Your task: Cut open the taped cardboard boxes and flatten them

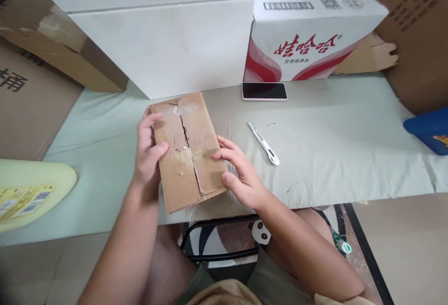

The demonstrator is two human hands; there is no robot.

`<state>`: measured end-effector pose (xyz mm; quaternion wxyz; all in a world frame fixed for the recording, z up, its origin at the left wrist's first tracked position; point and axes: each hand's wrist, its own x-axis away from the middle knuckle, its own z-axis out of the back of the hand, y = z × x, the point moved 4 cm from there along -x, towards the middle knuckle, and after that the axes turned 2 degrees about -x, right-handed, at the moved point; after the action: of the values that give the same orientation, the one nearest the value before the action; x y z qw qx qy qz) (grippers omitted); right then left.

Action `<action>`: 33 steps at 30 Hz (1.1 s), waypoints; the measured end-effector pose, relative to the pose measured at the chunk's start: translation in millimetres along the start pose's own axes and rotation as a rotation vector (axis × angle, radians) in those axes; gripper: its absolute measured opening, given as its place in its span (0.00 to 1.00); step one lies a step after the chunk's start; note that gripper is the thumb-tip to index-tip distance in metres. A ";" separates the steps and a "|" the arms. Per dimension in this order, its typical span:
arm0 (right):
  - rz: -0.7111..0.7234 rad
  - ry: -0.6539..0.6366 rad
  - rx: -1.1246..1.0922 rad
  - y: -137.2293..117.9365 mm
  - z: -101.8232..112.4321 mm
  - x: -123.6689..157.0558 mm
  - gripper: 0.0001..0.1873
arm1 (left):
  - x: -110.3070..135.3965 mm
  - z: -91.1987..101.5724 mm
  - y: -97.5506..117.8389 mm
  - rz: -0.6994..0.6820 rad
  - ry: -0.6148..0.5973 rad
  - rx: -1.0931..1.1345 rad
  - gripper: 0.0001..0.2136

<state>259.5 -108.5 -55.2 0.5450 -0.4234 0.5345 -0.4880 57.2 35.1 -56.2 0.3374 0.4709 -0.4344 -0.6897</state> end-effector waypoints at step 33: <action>-0.256 0.493 0.743 -48.8 68.6 -17.6 0.08 | 22.8 -34.7 12.3 0.016 0.120 0.015 0.21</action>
<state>324.7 -103.3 0.5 0.4518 -0.1332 0.3804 -0.7959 83.1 0.6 -59.3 0.3648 0.5107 -0.4223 -0.6541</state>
